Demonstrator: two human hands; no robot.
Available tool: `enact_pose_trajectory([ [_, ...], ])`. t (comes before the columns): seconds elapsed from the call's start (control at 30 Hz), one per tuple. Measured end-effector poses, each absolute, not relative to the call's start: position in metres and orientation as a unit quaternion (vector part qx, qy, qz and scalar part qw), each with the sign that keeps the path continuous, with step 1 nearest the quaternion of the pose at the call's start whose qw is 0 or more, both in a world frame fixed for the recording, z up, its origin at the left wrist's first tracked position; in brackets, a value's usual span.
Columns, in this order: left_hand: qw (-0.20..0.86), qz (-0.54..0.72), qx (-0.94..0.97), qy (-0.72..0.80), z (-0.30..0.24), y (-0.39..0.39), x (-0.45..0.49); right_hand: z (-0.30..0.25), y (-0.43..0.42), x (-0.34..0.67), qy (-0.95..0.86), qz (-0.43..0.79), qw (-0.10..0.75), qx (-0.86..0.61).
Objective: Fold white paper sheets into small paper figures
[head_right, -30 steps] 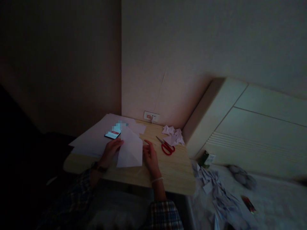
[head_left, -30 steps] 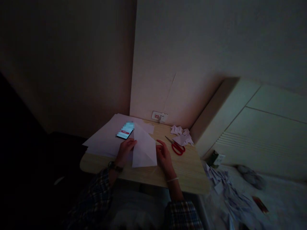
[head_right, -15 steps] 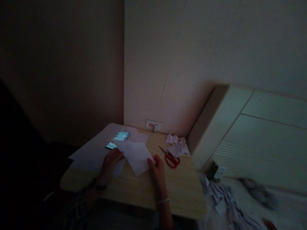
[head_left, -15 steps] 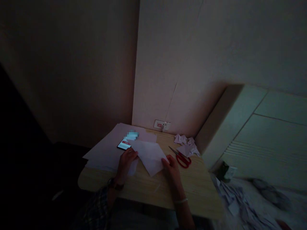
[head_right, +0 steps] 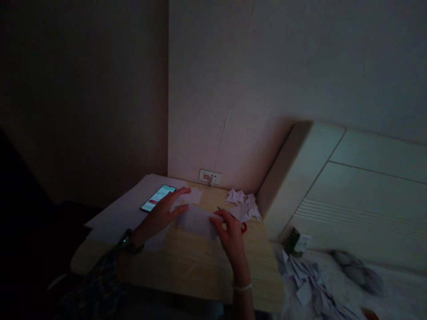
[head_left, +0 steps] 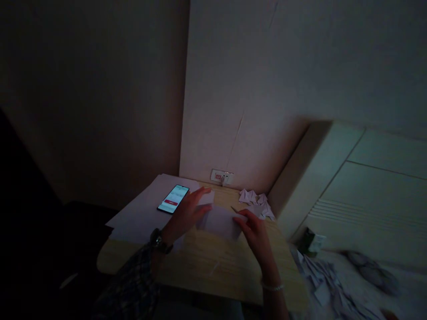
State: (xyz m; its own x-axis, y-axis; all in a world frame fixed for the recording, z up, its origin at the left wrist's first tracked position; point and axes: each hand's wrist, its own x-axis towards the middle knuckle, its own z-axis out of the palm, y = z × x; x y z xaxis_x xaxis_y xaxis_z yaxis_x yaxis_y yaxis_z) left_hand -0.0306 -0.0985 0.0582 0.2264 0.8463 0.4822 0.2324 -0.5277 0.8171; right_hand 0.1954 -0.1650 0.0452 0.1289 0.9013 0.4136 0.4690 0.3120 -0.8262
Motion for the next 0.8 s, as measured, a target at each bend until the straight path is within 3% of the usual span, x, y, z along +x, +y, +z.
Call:
enact_pose_trajectory([
  [0.23,0.371,0.458,0.718,0.372,0.067,-0.098,-0.023,0.071,-0.164,0.191,-0.624,0.145,0.533,-0.552],
  [0.47,0.392,0.485,0.675,0.394,0.092,-0.121,-0.023,0.075,-0.178,0.177,-0.632,0.187,0.563,-0.5],
  [0.8,0.409,0.494,0.64,0.423,0.095,-0.134,-0.026,0.074,-0.185,0.182,-0.694,0.166,0.506,-0.485],
])
